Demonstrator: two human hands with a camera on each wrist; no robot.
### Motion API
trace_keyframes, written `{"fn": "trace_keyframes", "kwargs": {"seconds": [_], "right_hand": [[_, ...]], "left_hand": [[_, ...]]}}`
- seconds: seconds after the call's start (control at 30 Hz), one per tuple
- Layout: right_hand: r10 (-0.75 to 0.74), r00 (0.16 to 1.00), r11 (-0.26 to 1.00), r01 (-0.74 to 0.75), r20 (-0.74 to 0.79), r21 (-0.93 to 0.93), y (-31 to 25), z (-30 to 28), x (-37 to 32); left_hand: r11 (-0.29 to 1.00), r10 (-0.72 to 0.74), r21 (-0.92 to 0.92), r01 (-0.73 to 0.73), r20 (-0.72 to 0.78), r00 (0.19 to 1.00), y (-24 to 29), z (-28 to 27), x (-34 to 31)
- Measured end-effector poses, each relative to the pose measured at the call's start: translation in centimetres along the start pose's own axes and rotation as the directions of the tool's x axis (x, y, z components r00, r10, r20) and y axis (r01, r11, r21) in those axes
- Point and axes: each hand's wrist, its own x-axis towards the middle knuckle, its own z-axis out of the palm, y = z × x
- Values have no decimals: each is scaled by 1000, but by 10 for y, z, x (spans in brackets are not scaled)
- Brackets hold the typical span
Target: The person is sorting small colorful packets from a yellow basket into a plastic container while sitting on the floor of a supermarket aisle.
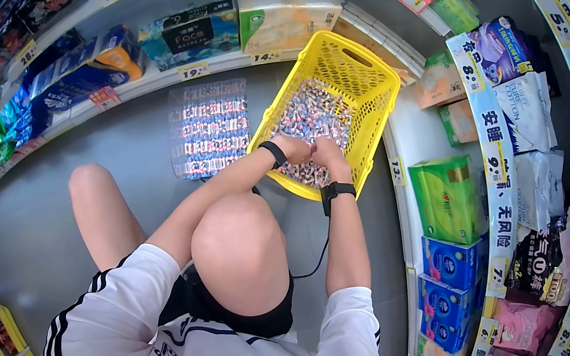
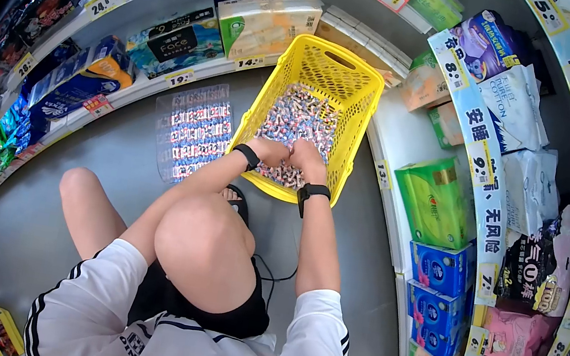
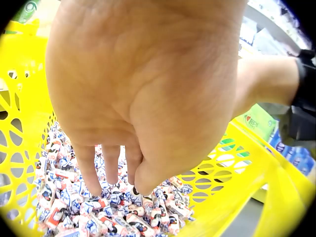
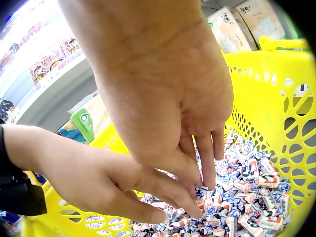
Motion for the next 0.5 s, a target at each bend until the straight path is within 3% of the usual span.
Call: {"fn": "trace_keyframes", "kwargs": {"seconds": [0.1,0.2,0.27,0.37,0.43,0.5], "right_hand": [[-40,998,998,42,-39,56,0,-2,-7],[12,998,998,-8,-68,60,0,2,-10],[-44,985,995,59,-166,83,3,6,-11],[-114,970,983,142,-215,120,-8,-3,-18],[-87,955,980,133,-282,149,-28,-15,-34],[-140,919,972,199,-368,127,-43,-22,-40]], "left_hand": [[998,48,-29,-47,1,999,2,-3,-13],[994,90,-55,-92,-46,995,4,-3,-27],[989,113,-89,-120,-80,990,6,-5,-39],[975,145,-133,-176,-214,966,-6,2,-44],[936,286,-105,-335,-326,901,-15,1,-48],[924,313,-89,-371,-378,871,-18,-4,-64]]}}
